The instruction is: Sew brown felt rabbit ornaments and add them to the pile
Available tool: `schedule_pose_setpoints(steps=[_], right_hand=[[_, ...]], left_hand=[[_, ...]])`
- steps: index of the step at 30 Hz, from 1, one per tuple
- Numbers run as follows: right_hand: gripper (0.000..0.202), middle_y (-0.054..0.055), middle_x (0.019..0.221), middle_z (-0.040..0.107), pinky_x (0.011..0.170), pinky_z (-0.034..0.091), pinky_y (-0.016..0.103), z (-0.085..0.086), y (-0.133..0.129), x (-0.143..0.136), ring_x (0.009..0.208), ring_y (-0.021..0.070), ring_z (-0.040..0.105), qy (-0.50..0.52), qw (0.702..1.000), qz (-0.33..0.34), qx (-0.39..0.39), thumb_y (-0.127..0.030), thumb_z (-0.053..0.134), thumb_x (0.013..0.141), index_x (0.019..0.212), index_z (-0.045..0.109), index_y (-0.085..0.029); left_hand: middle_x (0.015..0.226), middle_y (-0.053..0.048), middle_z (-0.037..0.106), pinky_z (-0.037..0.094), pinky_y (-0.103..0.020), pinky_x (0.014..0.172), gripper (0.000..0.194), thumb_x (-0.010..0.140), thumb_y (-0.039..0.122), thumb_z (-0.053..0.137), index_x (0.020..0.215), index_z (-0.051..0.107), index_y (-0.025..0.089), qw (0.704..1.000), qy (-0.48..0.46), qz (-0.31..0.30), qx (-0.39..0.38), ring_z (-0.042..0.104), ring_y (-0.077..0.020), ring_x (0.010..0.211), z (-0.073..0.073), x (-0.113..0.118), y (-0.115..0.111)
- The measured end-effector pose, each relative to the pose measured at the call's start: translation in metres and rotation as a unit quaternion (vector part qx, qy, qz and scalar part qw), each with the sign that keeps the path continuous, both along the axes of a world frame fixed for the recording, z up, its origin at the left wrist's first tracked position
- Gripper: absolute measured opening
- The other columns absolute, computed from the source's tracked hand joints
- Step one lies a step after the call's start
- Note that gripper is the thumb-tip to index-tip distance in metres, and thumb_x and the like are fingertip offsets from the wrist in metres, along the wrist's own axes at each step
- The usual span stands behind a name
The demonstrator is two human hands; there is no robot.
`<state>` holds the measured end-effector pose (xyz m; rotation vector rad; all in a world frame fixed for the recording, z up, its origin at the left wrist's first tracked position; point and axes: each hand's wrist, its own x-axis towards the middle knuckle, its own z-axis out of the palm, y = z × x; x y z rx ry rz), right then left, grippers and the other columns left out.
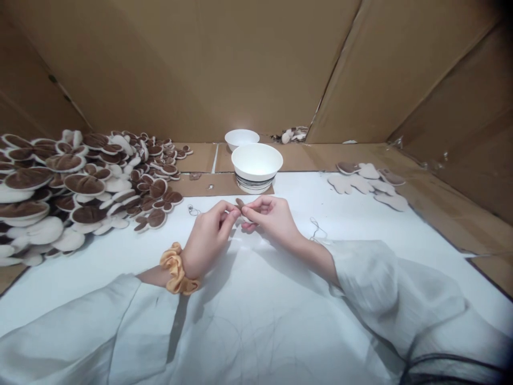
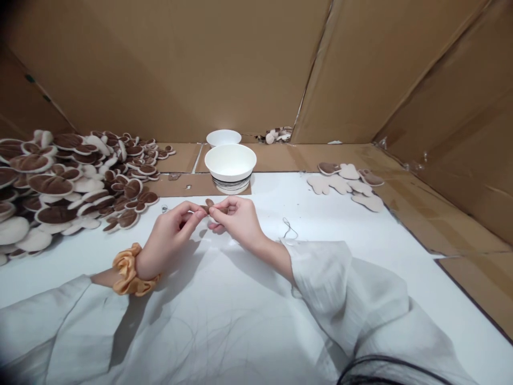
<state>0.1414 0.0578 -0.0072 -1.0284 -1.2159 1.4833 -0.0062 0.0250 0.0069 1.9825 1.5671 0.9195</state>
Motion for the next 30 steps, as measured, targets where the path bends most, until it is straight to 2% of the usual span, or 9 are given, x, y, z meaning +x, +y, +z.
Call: schedule_pose_setpoints(steps=[4, 8, 10, 13, 16, 19, 21, 24, 30], right_hand=[[0.030, 0.002, 0.063, 0.063, 0.049, 0.055, 0.022, -0.005, -0.001, 0.002, 0.052, 0.0134, 0.065, -0.018, 0.998, 0.057, 0.014, -0.038, 0.071, 0.063, 0.071, 0.057, -0.013], [0.028, 0.002, 0.065, 0.062, 0.056, 0.057, 0.027, -0.007, -0.003, 0.005, 0.057, 0.0132, 0.064, -0.049, 0.994, 0.082, 0.043, -0.038, 0.070, 0.064, 0.072, 0.058, -0.013], [0.024, 0.002, 0.066, 0.062, 0.057, 0.057, 0.029, -0.008, -0.004, 0.007, 0.059, 0.0138, 0.064, -0.078, 0.990, 0.092, 0.079, -0.036, 0.067, 0.067, 0.072, 0.059, -0.014], [0.015, 0.003, 0.069, 0.065, 0.059, 0.055, 0.029, -0.010, -0.006, 0.010, 0.061, 0.0139, 0.063, -0.147, 0.967, 0.106, 0.178, -0.031, 0.062, 0.073, 0.073, 0.061, -0.016], [0.008, 0.003, 0.073, 0.068, 0.062, 0.052, 0.029, -0.010, -0.008, 0.011, 0.063, 0.0138, 0.062, -0.207, 0.930, 0.119, 0.280, -0.024, 0.058, 0.077, 0.075, 0.063, -0.018], [0.010, 0.004, 0.079, 0.069, 0.065, 0.052, 0.029, -0.010, -0.010, 0.012, 0.067, 0.0147, 0.064, -0.215, 0.912, 0.132, 0.324, -0.023, 0.054, 0.080, 0.076, 0.063, -0.020], [0.010, 0.003, 0.079, 0.069, 0.065, 0.052, 0.030, -0.009, -0.011, 0.012, 0.068, 0.0152, 0.064, -0.209, 0.909, 0.116, 0.340, -0.025, 0.055, 0.080, 0.075, 0.063, -0.020], [0.010, 0.004, 0.074, 0.068, 0.064, 0.053, 0.030, -0.007, -0.012, 0.012, 0.066, 0.0155, 0.064, -0.180, 0.921, 0.073, 0.339, -0.027, 0.059, 0.078, 0.072, 0.062, -0.019], [0.012, 0.005, 0.079, 0.067, 0.065, 0.055, 0.030, -0.007, -0.007, 0.013, 0.069, 0.0164, 0.064, -0.117, 0.958, -0.030, 0.259, -0.029, 0.062, 0.076, 0.073, 0.059, -0.018]], left_hand=[[0.075, -0.002, 0.060, 0.036, -0.024, 0.063, 0.022, 0.087, 0.031, 0.039, 0.083, 0.058, 0.020, 0.990, 0.113, -0.031, 0.080, 0.052, -0.0142, 0.067, 0.006, -0.005, 0.008], [0.080, -0.004, 0.059, 0.038, -0.028, 0.074, 0.025, 0.087, 0.028, 0.038, 0.076, 0.059, 0.018, 0.978, 0.146, -0.090, 0.116, 0.051, -0.0176, 0.080, 0.012, -0.013, 0.021], [0.075, -0.003, 0.060, 0.038, -0.027, 0.071, 0.024, 0.086, 0.028, 0.040, 0.075, 0.059, 0.019, 0.981, 0.142, -0.104, 0.085, 0.051, -0.0166, 0.074, 0.014, -0.017, 0.028], [0.069, -0.001, 0.061, 0.038, -0.024, 0.063, 0.021, 0.084, 0.029, 0.043, 0.076, 0.060, 0.019, 0.988, 0.104, -0.116, 0.021, 0.053, -0.0145, 0.066, 0.017, -0.022, 0.035], [0.065, 0.000, 0.060, 0.038, -0.021, 0.057, 0.019, 0.081, 0.030, 0.047, 0.076, 0.059, 0.017, 0.986, 0.013, -0.154, -0.061, 0.054, -0.0124, 0.061, 0.019, -0.024, 0.039], [0.066, 0.000, 0.059, 0.039, -0.020, 0.054, 0.019, 0.079, 0.032, 0.051, 0.074, 0.059, 0.015, 0.967, -0.094, -0.186, -0.150, 0.054, -0.0108, 0.059, 0.016, -0.023, 0.041], [0.066, 0.000, 0.059, 0.039, -0.019, 0.052, 0.019, 0.078, 0.032, 0.052, 0.073, 0.058, 0.014, 0.953, -0.149, -0.187, -0.185, 0.053, -0.0099, 0.057, 0.011, -0.022, 0.042], [0.064, 0.001, 0.057, 0.038, -0.019, 0.052, 0.015, 0.076, 0.029, 0.054, 0.073, 0.057, 0.014, 0.952, -0.182, -0.172, -0.178, 0.051, -0.0093, 0.056, 0.002, -0.020, 0.040], [0.058, 0.003, 0.052, 0.036, -0.020, 0.054, 0.020, 0.083, 0.029, 0.046, 0.075, 0.058, 0.014, 0.984, -0.068, -0.137, -0.090, 0.047, -0.0098, 0.054, -0.004, -0.011, 0.015]])
